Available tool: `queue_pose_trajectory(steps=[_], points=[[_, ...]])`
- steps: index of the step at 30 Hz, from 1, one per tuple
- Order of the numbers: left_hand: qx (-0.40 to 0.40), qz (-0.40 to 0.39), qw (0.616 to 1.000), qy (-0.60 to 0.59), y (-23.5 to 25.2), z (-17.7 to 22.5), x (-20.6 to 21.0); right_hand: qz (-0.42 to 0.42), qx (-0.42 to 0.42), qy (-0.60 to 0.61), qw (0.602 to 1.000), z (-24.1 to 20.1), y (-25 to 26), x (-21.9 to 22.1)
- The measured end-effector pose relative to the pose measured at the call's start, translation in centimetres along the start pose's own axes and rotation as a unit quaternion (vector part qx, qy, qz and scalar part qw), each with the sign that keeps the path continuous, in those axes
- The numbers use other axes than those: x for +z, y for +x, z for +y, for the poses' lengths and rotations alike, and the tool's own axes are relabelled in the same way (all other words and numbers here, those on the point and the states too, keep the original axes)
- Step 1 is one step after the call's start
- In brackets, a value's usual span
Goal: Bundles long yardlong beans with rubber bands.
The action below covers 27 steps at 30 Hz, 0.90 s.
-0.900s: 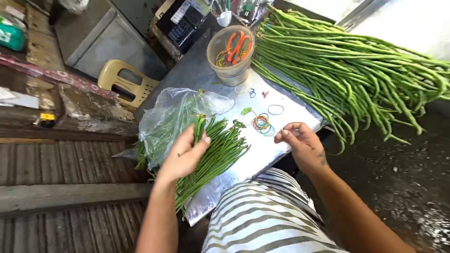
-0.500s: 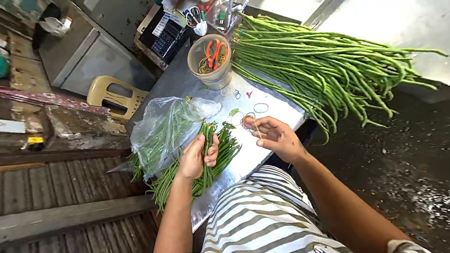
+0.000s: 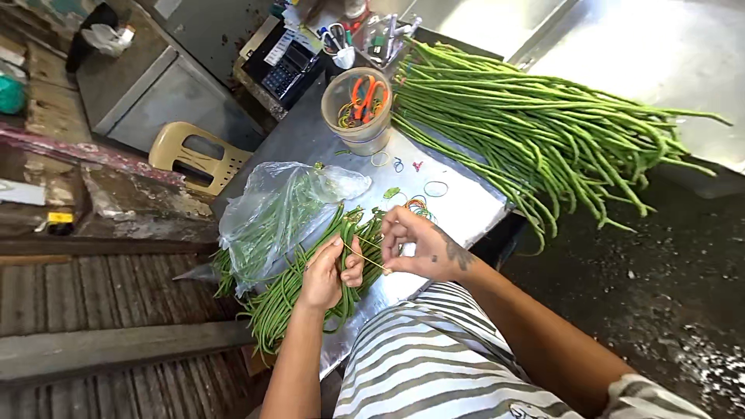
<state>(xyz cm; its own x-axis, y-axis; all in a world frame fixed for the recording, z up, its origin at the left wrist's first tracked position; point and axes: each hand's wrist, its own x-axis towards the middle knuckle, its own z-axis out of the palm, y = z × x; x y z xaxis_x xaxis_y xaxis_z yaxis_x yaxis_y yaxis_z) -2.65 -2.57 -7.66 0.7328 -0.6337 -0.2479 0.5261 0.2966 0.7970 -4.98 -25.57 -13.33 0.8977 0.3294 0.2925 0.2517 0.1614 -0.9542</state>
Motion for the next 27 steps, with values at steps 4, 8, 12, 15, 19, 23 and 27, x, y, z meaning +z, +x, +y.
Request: queue_pose_trajectory(steps=[4,8,12,15,19,23,27], points=[[0.031,0.039,0.993,-0.107,-0.4,-1.4,-0.2,-0.012,-0.069,0.316,0.946,0.9,-2.5,0.5],[0.028,0.008,0.98,-0.197,0.1,-2.2,0.5,0.053,-0.065,0.487,0.87,1.9,-3.4,1.8],[0.025,-0.007,0.979,-0.204,0.5,-2.2,0.9,0.049,-0.074,0.472,0.877,1.9,-3.3,2.4],[0.04,0.001,0.981,-0.19,0.5,-2.4,0.8,0.074,-0.086,0.475,0.873,2.1,-3.3,2.3],[0.088,-0.006,0.98,-0.178,0.8,-3.3,0.9,0.177,-0.056,0.579,0.794,2.3,-3.0,3.1],[0.108,-0.012,0.993,-0.035,1.3,-3.8,1.4,0.186,-0.028,0.511,0.839,3.0,-2.2,3.0],[0.063,0.01,0.951,0.301,1.1,-2.7,2.3,0.142,-0.051,0.173,0.973,0.4,0.1,0.6]])
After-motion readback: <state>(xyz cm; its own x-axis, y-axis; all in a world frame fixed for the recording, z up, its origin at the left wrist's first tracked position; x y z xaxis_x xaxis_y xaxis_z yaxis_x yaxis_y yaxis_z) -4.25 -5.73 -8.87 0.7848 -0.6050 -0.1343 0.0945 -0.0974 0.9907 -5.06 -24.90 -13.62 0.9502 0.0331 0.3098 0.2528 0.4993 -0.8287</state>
